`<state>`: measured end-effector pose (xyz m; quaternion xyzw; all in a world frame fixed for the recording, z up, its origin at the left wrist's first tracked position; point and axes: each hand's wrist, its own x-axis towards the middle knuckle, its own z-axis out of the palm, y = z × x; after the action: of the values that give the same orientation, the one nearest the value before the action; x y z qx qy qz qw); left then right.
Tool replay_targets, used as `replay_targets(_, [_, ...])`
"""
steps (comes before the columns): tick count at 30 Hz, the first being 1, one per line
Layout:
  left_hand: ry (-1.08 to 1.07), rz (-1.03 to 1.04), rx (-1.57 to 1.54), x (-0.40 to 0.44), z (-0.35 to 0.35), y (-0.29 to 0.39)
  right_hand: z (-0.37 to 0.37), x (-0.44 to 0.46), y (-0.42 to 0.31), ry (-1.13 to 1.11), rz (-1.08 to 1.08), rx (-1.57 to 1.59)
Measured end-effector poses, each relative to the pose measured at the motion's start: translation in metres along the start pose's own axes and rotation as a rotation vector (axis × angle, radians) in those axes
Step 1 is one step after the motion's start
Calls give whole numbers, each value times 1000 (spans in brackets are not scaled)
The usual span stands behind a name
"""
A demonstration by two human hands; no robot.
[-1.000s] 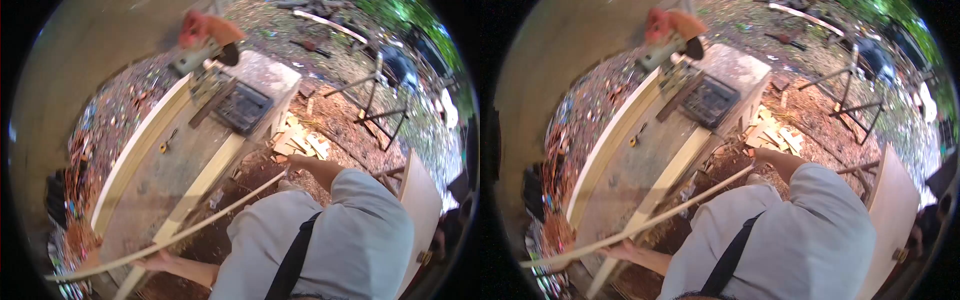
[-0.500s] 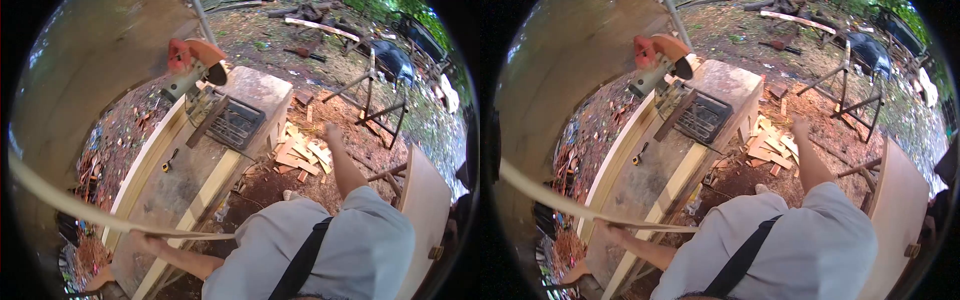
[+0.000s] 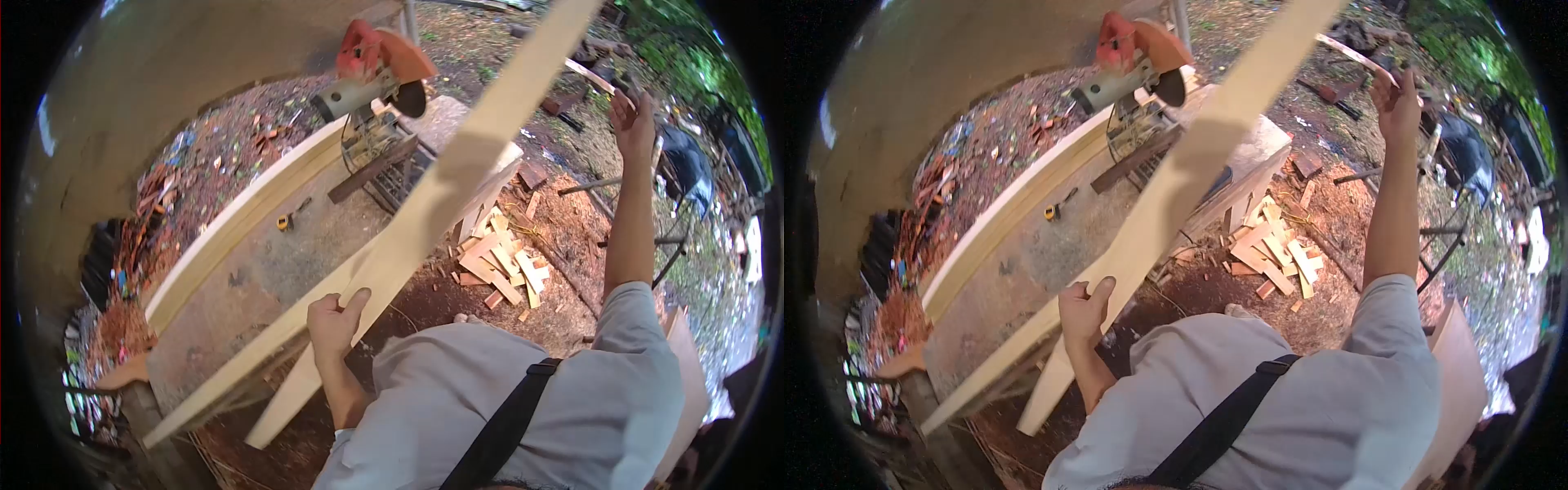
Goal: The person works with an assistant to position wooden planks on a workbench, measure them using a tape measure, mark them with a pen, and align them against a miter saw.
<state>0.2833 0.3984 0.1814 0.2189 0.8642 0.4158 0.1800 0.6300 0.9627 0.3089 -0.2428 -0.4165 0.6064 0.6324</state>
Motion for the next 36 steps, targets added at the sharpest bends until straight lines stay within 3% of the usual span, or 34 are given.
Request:
replay_targets(1, [14,-40,-12,-6,-1,1,5,1,15,-30,30,-14])
replay_targets(3, [-49,-4,257,-18,-11,13,22,-26,46,142,248,54])
replay_targets(5, [-53,-7,336,-25,-21,5,31,-59,73,113,294,17])
replay_targets(7, [-101,167,405,-24,-29,-19,-47,-29,148,182,417,298])
replay_targets(8, [-192,20,460,-21,-40,-9,-54,-43,175,268,436,221])
replay_targets(11, [-239,-89,441,3,-60,-28,-89,-70,254,449,435,116])
replay_targets(12, [-273,-181,428,17,-67,-41,-84,-84,273,460,477,96])
replay_targets(14, [-241,-163,412,44,-79,-93,-62,-122,304,489,520,77])
replay_targets(16, [-254,-197,499,74,-101,-111,-23,-157,323,405,665,90])
replay_targets(19, [-261,-234,466,117,-128,-176,6,-206,359,206,691,26])
replay_targets(20, [-199,-110,273,125,-133,-199,8,-216,380,208,665,-37])
replay_targets(21, [-217,-94,266,133,-132,-231,43,-236,373,279,692,-138])
replay_targets(23, [-50,-12,205,160,-129,-284,85,-268,391,288,721,-132])
replay_targets(24, [-212,-243,317,167,-143,-245,89,-283,408,259,742,-140])
replay_targets(26, [-257,-147,417,189,-131,-263,138,-313,426,328,799,-240])
replay_targets(27, [-271,-61,520,196,-129,-271,174,-333,422,296,800,-184])
replay_targets(28, [-300,-58,534,201,-132,-266,206,-340,418,281,904,-507])
replay_targets(30, [-249,-162,580,209,-136,-249,212,-362,454,57,973,-575])
replay_targets(31, [-272,-162,586,213,-144,-262,247,-373,438,1,975,-687])
replay_targets(33, [-195,-257,203,227,-174,-297,274,-375,423,-237,1148,-709])
replay_targets(34, [-200,-254,204,232,-186,-315,276,-377,424,-231,1148,-709])
replay_targets(36, [-178,-290,266,237,-198,-349,276,-387,426,-554,1037,-915])
